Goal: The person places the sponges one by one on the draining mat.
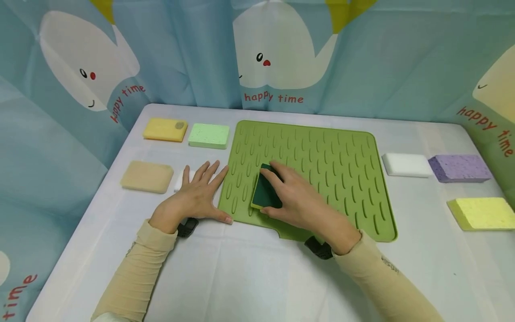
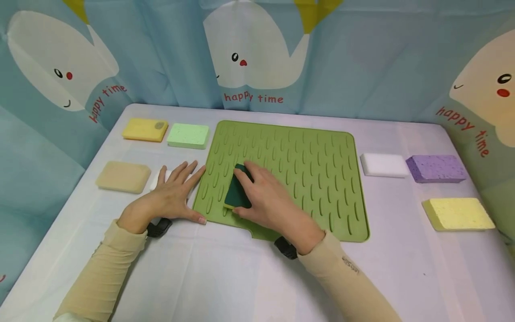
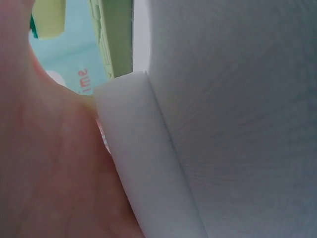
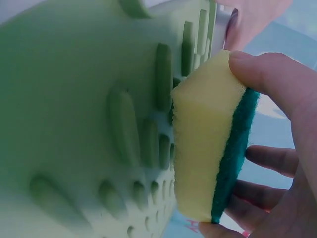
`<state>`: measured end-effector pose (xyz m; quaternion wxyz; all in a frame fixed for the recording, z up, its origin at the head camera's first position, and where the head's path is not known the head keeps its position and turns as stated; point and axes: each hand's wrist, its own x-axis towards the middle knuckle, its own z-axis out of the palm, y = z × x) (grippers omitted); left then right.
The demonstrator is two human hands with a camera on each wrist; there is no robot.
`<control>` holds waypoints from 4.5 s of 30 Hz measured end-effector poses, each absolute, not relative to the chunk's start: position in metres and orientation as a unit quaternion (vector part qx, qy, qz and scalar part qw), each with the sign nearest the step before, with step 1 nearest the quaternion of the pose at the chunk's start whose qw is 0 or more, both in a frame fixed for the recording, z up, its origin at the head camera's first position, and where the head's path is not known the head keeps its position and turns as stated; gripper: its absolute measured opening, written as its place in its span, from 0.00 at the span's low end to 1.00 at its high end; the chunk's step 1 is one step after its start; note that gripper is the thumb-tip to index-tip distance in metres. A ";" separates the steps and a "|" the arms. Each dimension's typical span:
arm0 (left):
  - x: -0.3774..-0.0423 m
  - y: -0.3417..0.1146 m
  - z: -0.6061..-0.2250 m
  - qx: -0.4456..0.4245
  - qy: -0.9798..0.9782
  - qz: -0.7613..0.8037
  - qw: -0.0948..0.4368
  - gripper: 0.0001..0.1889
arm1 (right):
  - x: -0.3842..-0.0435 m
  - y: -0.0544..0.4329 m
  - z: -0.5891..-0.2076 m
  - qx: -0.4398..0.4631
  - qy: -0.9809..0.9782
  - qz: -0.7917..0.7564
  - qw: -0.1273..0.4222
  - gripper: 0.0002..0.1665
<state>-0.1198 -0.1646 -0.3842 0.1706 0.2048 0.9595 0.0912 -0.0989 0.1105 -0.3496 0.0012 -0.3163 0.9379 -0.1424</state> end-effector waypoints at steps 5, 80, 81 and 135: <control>-0.120 -0.164 -0.385 0.206 0.960 0.086 0.170 0.71 | -0.099 0.101 -0.351 -0.328 0.934 -0.145 0.002 0.54; -0.120 -0.166 -0.387 0.213 0.959 0.086 0.163 0.72 | -0.115 0.100 -0.345 -0.294 0.936 -0.182 0.059 0.49; -0.120 -0.166 -0.387 0.213 0.960 0.086 0.163 0.72 | -0.115 0.102 -0.344 -0.291 0.937 -0.183 0.060 0.49; -0.121 -0.165 -0.387 0.207 0.960 0.086 0.167 0.72 | -0.121 0.256 -0.345 -0.115 0.981 -0.157 0.022 0.44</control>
